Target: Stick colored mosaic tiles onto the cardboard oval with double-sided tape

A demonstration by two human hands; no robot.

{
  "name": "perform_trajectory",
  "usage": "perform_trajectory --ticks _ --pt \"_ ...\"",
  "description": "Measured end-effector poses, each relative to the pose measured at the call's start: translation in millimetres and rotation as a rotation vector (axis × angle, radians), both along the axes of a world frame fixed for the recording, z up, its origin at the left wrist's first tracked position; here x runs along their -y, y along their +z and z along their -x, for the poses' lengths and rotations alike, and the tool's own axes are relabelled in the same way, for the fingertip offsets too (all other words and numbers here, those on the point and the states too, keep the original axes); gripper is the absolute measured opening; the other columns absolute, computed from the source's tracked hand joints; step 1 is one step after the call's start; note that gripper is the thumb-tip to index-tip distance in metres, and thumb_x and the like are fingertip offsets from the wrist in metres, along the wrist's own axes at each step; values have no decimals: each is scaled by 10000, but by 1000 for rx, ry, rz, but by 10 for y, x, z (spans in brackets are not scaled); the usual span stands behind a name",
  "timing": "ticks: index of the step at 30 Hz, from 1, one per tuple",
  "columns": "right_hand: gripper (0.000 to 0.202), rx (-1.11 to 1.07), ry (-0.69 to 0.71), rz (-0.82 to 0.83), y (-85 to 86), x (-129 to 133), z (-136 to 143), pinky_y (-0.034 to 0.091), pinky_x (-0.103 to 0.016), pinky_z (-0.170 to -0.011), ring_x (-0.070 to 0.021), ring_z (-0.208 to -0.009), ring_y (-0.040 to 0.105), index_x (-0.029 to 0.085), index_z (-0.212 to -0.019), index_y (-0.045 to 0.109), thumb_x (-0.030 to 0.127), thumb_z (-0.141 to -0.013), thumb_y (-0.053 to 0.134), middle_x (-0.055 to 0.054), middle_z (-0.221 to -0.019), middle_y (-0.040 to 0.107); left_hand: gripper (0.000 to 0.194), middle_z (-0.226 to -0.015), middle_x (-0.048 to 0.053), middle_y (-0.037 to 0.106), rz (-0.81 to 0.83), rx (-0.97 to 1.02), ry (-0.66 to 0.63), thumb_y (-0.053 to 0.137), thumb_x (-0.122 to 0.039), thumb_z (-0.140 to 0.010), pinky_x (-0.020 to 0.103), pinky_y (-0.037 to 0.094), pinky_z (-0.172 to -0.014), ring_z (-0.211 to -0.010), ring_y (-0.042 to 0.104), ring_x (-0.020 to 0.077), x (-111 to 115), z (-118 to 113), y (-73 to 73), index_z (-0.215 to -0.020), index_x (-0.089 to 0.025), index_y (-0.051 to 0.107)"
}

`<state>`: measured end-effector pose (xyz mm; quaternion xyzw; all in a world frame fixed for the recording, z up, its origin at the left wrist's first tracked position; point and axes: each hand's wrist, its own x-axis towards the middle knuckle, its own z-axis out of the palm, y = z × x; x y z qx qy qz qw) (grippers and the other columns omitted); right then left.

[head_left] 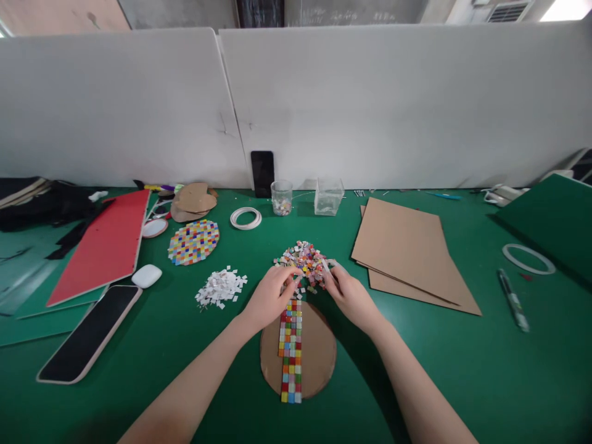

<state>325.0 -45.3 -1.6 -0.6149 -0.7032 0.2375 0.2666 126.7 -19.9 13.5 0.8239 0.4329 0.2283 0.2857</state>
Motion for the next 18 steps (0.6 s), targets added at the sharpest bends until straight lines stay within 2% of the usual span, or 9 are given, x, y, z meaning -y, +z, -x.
perform_trajectory --ticks 3,7,13,18 --pt "221 7 -18 -14 -10 -4 -10 337 -240 -470 -167 -529 533 236 -729 374 345 -916 328 15 -610 499 202 -772 11 531 -1 23 43 376 -211 -904 285 418 -700 -819 501 180 -29 31 -26 -1048 -233 516" --pt "195 -13 -13 -18 -12 -7 -13 343 -235 -477 -164 -544 542 232 -734 380 311 -906 333 7 -621 512 197 -751 9 514 0 43 69 383 -212 -900 279 420 -665 -760 500 169 -42 43 -72 -1039 -234 521" --pt "221 135 19 -24 1 -9 -2 311 -250 -468 -161 -503 507 234 -678 380 281 -889 337 11 -583 498 200 -760 11 518 9 47 66 385 -213 -896 282 423 -678 -771 505 170 -33 34 -61 -1032 -239 529" --pt "224 169 24 -30 16 -8 -4 298 -257 -470 -162 -495 503 231 -656 392 250 -875 348 9 -565 496 202 -732 10 517 -1 30 68 377 -236 -900 283 429 -668 -768 508 176 -40 40 -59 -1028 -240 533"
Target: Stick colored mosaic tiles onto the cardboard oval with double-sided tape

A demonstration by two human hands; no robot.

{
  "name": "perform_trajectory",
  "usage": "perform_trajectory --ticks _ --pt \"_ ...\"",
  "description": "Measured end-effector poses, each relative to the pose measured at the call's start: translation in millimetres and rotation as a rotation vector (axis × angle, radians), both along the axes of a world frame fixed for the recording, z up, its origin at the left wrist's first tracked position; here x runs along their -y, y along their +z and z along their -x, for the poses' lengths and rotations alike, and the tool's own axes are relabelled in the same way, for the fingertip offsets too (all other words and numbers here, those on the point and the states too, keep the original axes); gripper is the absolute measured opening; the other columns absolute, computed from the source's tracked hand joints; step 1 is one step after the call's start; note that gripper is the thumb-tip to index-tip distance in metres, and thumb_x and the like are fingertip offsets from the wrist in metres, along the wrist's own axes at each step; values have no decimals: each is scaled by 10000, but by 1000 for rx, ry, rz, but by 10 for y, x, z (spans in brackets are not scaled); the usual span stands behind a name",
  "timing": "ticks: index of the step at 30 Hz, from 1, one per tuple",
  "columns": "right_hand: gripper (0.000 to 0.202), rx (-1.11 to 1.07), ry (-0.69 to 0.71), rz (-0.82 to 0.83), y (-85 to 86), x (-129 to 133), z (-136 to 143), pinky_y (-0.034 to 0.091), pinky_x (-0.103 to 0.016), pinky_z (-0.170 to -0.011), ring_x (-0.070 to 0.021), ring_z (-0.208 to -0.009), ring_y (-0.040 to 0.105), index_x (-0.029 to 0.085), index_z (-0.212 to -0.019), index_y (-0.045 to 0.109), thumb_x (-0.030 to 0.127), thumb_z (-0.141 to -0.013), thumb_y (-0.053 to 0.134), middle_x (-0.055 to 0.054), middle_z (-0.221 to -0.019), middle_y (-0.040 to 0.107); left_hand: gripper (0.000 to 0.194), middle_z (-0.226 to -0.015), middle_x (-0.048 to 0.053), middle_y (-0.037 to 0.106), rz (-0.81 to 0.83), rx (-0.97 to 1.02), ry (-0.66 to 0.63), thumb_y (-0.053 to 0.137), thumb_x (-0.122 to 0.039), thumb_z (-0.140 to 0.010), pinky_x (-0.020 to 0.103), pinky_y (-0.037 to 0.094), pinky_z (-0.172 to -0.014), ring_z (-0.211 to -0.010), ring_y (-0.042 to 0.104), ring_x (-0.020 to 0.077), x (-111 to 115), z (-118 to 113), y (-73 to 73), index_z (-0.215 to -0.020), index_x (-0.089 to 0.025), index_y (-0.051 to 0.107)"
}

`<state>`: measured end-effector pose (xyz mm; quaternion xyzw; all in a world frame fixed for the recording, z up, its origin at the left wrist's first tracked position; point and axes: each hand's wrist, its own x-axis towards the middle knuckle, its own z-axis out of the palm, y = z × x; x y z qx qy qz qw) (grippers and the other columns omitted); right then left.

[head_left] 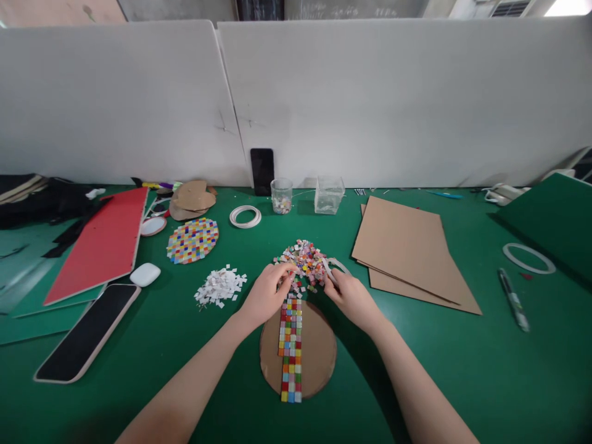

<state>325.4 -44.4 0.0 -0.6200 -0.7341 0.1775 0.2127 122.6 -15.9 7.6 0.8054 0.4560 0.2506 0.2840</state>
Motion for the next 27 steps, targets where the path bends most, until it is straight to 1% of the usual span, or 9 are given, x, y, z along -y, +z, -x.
perform_trajectory --ticks 5,10,11,13,16,19,21,24,27 --pt "242 13 -31 -6 -8 -14 -30 328 -261 -489 -187 -542 553 215 -688 449 275 -892 333 -18 -586 535 216 -763 15 519 -17 -13 24 375 -243 -895 267 423 -655 -739 502 163 -46 40 1 -1055 -233 520" --pt "281 -9 -52 18 -18 -16 -42 389 -257 -552 -225 -712 628 184 -851 544 346 -917 324 -71 -730 623 256 -769 10 468 15 -40 112 417 -332 -876 255 393 -609 -661 461 143 -136 177 129 -1104 -231 479" --pt "281 -12 -59 21 -19 -14 -41 394 -257 -554 -228 -724 634 184 -877 549 356 -917 330 -75 -750 632 294 -751 2 464 57 -70 81 443 -364 -862 254 385 -594 -648 458 143 -153 215 161 -1129 -242 465" --pt "270 -19 -72 19 -19 -9 -40 396 -255 -544 -232 -721 640 190 -910 548 374 -911 350 -73 -773 645 368 -743 -10 477 177 -129 -57 493 -383 -828 252 381 -587 -643 469 143 -180 295 204 -1176 -275 443" --pt "258 -30 -88 12 -16 -5 -38 385 -253 -511 -226 -660 637 201 -878 537 397 -903 372 -62 -744 651 470 -795 -2 519 281 -184 -182 543 -340 -787 248 389 -608 -693 505 152 -209 389 193 -1236 -300 409" --pt "266 -30 -106 5 -15 -4 -38 376 -253 -489 -215 -604 621 205 -823 527 415 -896 382 -54 -704 643 520 -844 17 539 275 -196 -192 551 -344 -778 248 394 -621 -730 525 163 -214 423 131 -1269 -299 385" --pt "265 -46 -107 0 -17 -6 -39 387 -251 -500 -215 -634 628 200 -859 534 418 -895 388 -58 -736 650 511 -854 23 543 270 -192 -197 539 -365 -789 249 397 -624 -737 529 166 -204 416 106 -1273 -302 386" --pt "273 -73 -101 10 -22 -7 -40 410 -251 -529 -221 -700 642 188 -964 538 414 -893 401 -69 -811 663 472 -850 24 542 288 -191 -192 510 -382 -810 251 398 -621 -734 531 166 -190 397 116 -1262 -303 400" --pt "283 -63 -105 15 -21 -4 -41 419 -255 -546 -228 -732 646 181 -1000 539 409 -890 412 -78 -836 665 483 -838 17 541 349 -192 -189 485 -394 -828 249 396 -608 -706 524 158 -194 403 153 -1288 -311 361"
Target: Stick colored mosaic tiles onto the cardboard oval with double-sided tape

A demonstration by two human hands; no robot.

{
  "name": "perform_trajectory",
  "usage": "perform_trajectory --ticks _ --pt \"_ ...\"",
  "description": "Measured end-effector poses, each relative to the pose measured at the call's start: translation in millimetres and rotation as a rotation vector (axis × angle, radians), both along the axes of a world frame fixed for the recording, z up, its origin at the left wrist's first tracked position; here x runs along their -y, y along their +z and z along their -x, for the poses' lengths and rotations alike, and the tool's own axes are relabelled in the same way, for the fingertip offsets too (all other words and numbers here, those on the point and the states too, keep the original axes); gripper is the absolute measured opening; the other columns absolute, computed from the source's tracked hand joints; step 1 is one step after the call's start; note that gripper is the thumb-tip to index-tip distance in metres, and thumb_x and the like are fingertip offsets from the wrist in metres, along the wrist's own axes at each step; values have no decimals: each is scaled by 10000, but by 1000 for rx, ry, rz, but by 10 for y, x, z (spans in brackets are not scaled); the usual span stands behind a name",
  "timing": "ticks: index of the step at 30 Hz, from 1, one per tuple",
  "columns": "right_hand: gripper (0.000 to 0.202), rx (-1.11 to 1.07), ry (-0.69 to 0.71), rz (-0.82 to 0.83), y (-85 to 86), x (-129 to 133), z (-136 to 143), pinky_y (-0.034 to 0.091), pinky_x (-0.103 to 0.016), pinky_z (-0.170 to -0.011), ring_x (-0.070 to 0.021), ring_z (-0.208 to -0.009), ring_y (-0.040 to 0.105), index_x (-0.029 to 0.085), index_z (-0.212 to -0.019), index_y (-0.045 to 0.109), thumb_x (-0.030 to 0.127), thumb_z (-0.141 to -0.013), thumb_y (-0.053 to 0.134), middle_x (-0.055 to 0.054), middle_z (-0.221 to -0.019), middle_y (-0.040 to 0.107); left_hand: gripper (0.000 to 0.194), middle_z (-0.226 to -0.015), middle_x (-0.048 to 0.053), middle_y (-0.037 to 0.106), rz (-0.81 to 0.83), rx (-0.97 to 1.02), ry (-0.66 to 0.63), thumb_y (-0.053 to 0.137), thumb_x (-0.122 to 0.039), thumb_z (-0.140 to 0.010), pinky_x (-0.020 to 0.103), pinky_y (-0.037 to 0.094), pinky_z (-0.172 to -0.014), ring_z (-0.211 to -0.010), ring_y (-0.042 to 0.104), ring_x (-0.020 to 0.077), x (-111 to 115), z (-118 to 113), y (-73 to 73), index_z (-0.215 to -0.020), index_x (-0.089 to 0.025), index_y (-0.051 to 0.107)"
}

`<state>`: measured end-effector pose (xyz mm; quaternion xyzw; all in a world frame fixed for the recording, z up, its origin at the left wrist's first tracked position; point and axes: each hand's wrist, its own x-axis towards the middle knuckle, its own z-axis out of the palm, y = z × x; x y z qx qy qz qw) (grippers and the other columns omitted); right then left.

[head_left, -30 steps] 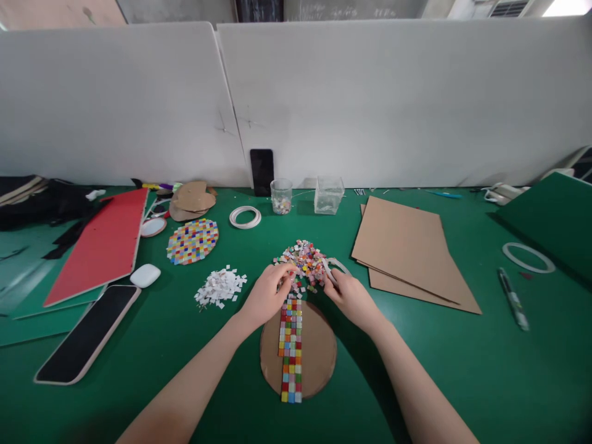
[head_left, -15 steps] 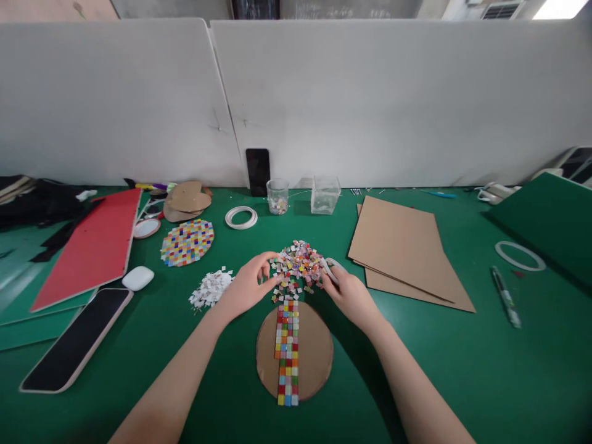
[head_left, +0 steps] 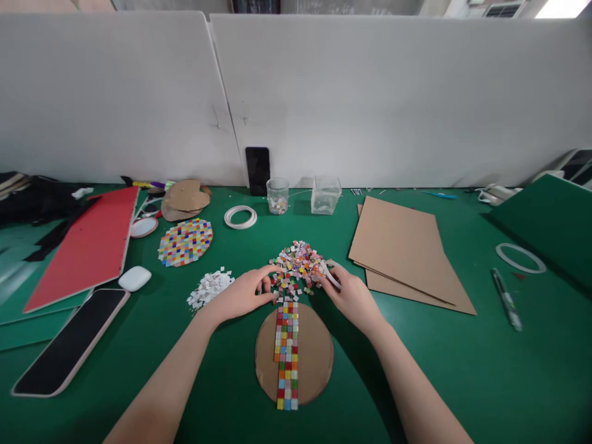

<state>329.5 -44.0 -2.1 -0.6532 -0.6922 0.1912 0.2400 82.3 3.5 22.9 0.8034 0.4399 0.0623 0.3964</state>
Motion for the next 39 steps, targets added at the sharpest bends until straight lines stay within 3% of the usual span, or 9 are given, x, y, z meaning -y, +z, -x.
perform_trajectory --ticks 5,10,15,26,29,34,39 --pt "285 34 11 1 8 4 5 421 -257 -537 -235 -725 648 184 -972 546 421 -891 408 -78 -812 662 590 -850 5 524 47 -3 -32 538 -361 -802 235 383 -583 -662 499 137 -14 33 10 -1328 -330 274" --pt "295 52 23 -3 -4 -8 3 437 -270 -571 -259 -796 650 172 -1035 538 400 -891 419 -101 -860 669 578 -882 10 521 79 13 -9 505 -326 -823 235 376 -583 -667 493 133 17 -38 -4 -1341 -331 249" --pt "281 41 11 -17 -22 -10 -7 429 -266 -534 -257 -740 659 192 -1061 523 387 -874 444 -84 -840 682 516 -764 -11 500 65 -15 9 465 -316 -841 231 345 -547 -629 480 138 57 -166 11 -1327 -322 293" --pt "190 -272 -231 -98 36 -6 -62 388 -249 -456 -188 -446 583 217 -900 518 373 -874 414 6 -534 594 431 -683 -35 505 -29 12 61 425 -395 -861 233 314 -504 -551 457 128 72 -207 -32 -1277 -300 368" --pt "199 -341 -310 -156 7 -18 -101 396 -253 -457 -180 -442 575 215 -915 513 390 -867 429 6 -547 595 337 -756 -3 532 -137 47 132 383 -399 -884 255 377 -585 -646 495 148 37 -197 -58 -1190 -276 450" --pt "316 -574 -363 -229 -49 -80 -128 456 -277 -540 -184 -569 630 208 -1101 461 392 -845 476 -38 -729 664 285 -1060 75 516 -390 30 268 477 -393 -842 360 395 -829 -1027 457 245 -59 -253 -137 -1083 -246 515" --pt "402 -1013 -481 -317 -39 -150 -135 422 -218 -434 -135 -505 605 202 -1119 479 391 -781 590 -19 -724 665 458 -1224 100 434 -404 -26 130 485 -451 -827 401 355 -908 -1155 371 284 -223 -510 -160 -1231 -250 413"
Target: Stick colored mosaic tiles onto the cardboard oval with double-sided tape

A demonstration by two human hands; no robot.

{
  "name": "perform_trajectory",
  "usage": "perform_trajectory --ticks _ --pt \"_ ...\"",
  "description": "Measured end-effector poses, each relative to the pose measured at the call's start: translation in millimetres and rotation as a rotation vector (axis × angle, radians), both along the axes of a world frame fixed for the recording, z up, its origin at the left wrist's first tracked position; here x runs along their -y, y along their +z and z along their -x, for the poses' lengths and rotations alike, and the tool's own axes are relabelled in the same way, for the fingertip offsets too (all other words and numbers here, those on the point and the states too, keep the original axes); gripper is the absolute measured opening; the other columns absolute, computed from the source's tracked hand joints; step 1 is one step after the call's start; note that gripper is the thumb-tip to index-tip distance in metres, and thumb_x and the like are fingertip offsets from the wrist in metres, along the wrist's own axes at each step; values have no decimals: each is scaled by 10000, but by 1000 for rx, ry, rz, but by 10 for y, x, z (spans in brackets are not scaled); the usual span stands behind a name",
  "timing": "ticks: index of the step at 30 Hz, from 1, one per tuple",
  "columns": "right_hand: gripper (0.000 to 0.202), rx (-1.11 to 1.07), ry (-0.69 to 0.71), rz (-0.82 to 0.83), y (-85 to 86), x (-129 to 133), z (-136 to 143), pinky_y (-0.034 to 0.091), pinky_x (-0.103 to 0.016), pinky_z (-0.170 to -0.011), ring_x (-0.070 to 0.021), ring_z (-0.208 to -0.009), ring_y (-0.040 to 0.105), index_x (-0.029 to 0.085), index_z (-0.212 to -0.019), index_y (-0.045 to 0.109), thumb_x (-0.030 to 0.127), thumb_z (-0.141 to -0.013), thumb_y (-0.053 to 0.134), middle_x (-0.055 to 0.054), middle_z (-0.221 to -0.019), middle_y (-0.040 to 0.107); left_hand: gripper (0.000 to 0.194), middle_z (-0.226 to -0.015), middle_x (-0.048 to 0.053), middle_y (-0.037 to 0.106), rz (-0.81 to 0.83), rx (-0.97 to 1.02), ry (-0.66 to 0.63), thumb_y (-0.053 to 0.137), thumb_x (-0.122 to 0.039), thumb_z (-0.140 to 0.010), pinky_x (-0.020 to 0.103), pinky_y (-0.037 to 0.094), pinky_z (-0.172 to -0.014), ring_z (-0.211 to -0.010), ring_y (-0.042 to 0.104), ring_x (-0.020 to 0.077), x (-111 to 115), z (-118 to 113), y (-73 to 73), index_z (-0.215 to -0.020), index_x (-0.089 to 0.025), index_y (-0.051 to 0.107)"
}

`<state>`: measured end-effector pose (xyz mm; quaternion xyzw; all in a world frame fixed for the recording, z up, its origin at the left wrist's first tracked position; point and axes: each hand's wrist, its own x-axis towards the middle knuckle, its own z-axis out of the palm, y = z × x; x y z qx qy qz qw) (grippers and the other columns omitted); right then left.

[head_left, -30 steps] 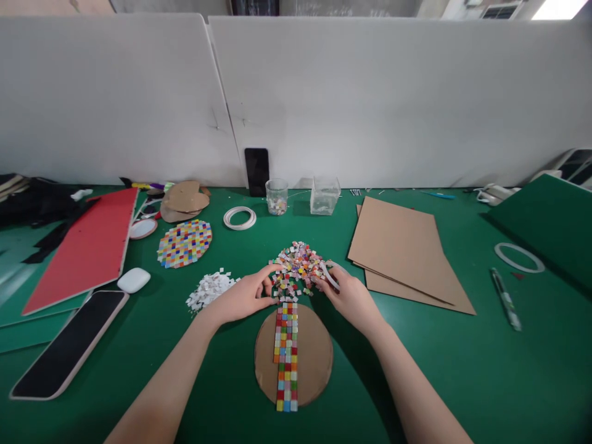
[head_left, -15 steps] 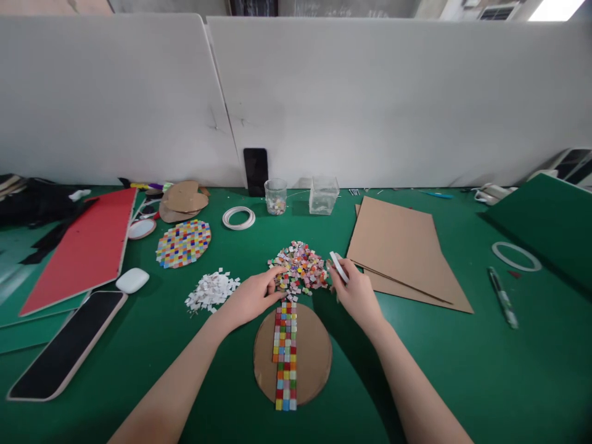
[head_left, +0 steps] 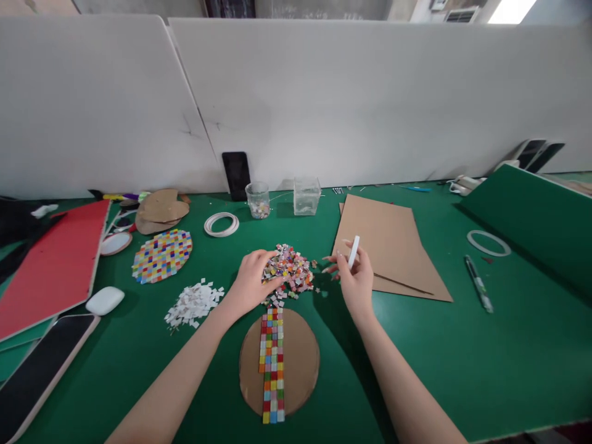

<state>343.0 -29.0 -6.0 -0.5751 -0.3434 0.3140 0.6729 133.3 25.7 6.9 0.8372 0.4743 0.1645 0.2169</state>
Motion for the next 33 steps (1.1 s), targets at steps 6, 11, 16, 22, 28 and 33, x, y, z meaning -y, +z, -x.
perform_trajectory --ticks 6,11,16,22,28,33 --pt "254 -650 222 0 2 -76 -185 380 -151 -387 -60 -465 525 183 -766 629 388 -647 720 22 -609 603 487 -1186 175 449 -9 -120 139 325 -462 -880 451 326 -892 -1090 403 335 -345 -390 -51 -1218 -133 447" --pt "266 -700 395 -37 58 -59 -236 362 -176 -374 -54 -410 430 195 -699 654 460 -673 677 39 -536 517 470 -976 154 570 117 -111 143 295 -494 -871 407 372 -822 -947 503 310 -620 -522 -60 -945 -128 581" --pt "275 -492 517 38 86 -37 -115 296 -187 -343 -72 -416 465 181 -809 674 445 -752 621 6 -593 587 572 -674 76 581 304 -57 73 205 -578 -860 329 407 -663 -691 558 247 -743 -541 -25 -712 -166 572" --pt "336 -120 254 103 -12 -66 21 486 -266 -524 -200 -701 621 162 -786 661 491 -743 609 -60 -728 662 645 -725 44 594 480 76 -18 157 -647 -833 281 418 -616 -660 539 188 -627 -431 107 -726 -193 602" --pt "314 150 275 47 -120 -49 84 445 -376 -876 -230 -950 605 183 -926 658 425 -864 468 -79 -952 683 542 -755 36 579 539 368 -10 208 -580 -867 237 418 -562 -640 509 147 -453 -168 235 -807 -196 585" --pt "309 288 311 79 -154 -43 126 419 -368 -897 -235 -1013 572 188 -1005 626 388 -897 417 -82 -1030 655 388 -773 43 599 383 407 144 323 -491 -875 236 419 -552 -671 548 150 -470 -61 116 -868 -183 559"
